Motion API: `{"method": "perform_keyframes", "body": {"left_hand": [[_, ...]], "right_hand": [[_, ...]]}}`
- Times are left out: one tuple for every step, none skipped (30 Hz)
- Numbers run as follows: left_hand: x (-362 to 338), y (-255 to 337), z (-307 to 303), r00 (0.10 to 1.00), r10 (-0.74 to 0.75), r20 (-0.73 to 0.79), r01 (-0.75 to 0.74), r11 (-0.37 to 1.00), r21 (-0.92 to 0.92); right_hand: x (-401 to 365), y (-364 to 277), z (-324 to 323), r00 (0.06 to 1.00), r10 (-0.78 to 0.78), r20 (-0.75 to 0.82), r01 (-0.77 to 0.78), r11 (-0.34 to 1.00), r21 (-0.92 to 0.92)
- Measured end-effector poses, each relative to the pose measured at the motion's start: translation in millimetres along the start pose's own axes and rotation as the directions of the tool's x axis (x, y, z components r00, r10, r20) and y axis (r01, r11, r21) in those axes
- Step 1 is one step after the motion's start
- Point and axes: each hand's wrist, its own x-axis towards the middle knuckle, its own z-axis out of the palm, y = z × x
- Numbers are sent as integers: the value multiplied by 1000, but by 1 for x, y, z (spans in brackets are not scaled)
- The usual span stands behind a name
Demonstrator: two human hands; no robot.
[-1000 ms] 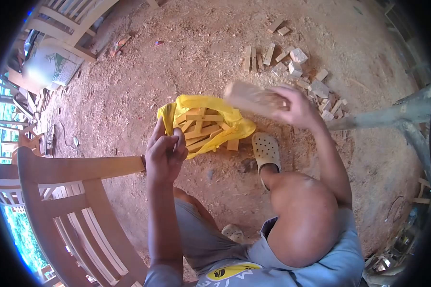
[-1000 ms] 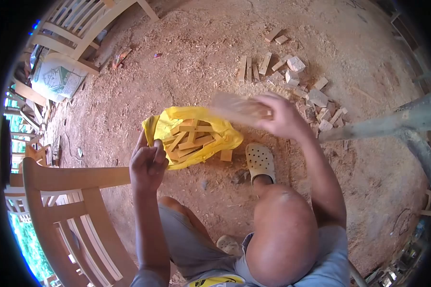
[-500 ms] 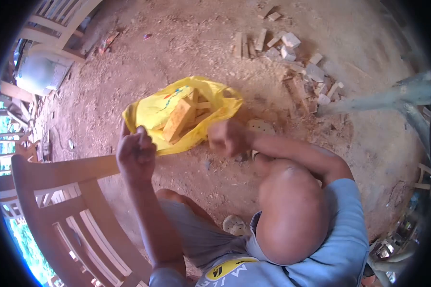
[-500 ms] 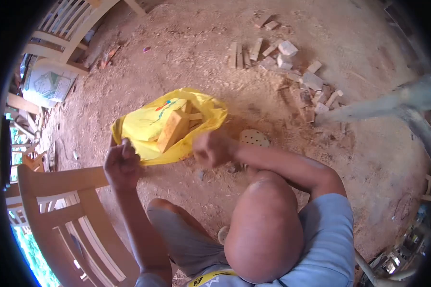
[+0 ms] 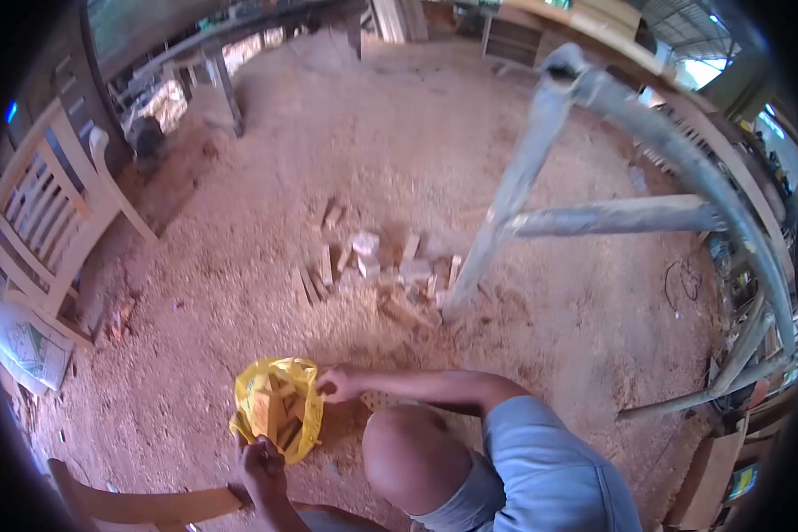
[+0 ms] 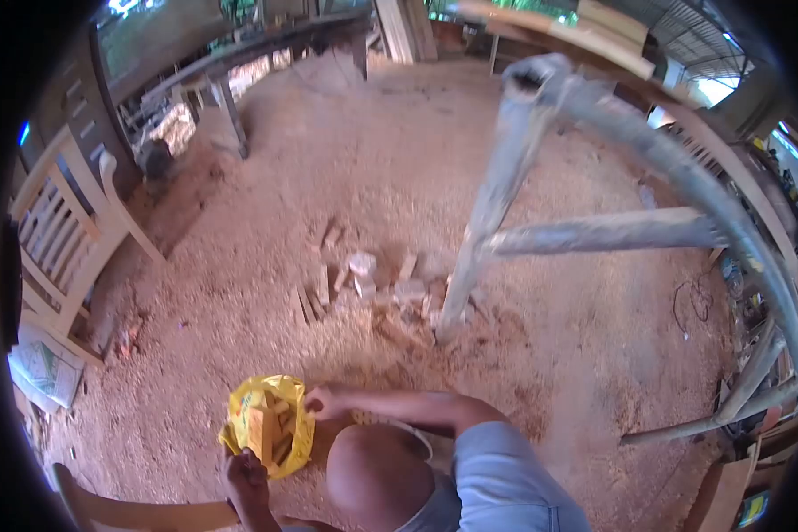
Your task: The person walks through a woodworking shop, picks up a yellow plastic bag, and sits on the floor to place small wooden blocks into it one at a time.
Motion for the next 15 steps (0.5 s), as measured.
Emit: {"method": "perform_keyframes", "body": {"left_hand": [[2, 0, 6, 1000, -2, -11, 2, 1000, -10], [3, 0, 10, 1000, -9, -24, 9, 1000, -16], [6, -2, 12, 1000, -12, -10, 12, 1000, -25], [10, -4, 13, 1000, -15, 3, 16, 999, -33], [13, -4, 14, 1000, -19, 12, 20, 999, -40], [11, -1, 18, 996, -16, 84, 18, 999, -27], [12, 0, 19, 998, -14, 69, 17, 999, -44], [12, -1, 17, 998, -17, 55, 20, 998, -57], [10, 0, 17, 999, -25, 39, 27, 997, -66], [8, 2, 17, 999, -29, 41, 32, 998, -63], [9, 4, 16, 999, -42, 35, 44, 996, -83], [11, 4, 13, 998, -54, 23, 56, 993, -106], [13, 1, 6, 998, -68, 3, 68, 989, -131], [18, -2, -2, 998, -61, 35, 66, 987, -147], [14, 0, -2, 999, -38, 17, 41, 984, -174]], "right_hand": [[-4, -44, -33, 994, 56, 96, -74, 978, 194], [3, -64, -44, 991, -55, 122, 27, 974, 227], [11, -80, -45, 975, -166, 147, 123, 957, 265], [17, -93, -45, 964, -194, 183, 144, 956, 256], [23, -105, -44, 950, -221, 220, 164, 955, 249], [29, -117, -49, 934, -248, 258, 186, 952, 243], [33, -127, -59, 928, -209, 307, 164, 972, 167], [36, -135, -68, 923, -163, 348, 140, 986, 92], [40, -140, -73, 917, -112, 383, 113, 993, 22], [44, -143, -81, 884, -73, 462, 43, 996, 75], [42, -142, -84, 886, -88, 455, -16, 975, 220], [40, -143, -85, 886, -108, 452, -72, 929, 362], [41, -140, -81, 882, -129, 452, -129, 858, 497], [43, -135, -80, 889, -117, 443, -128, 865, 485], [42, -131, -83, 895, -67, 441, -144, 892, 428]]}}
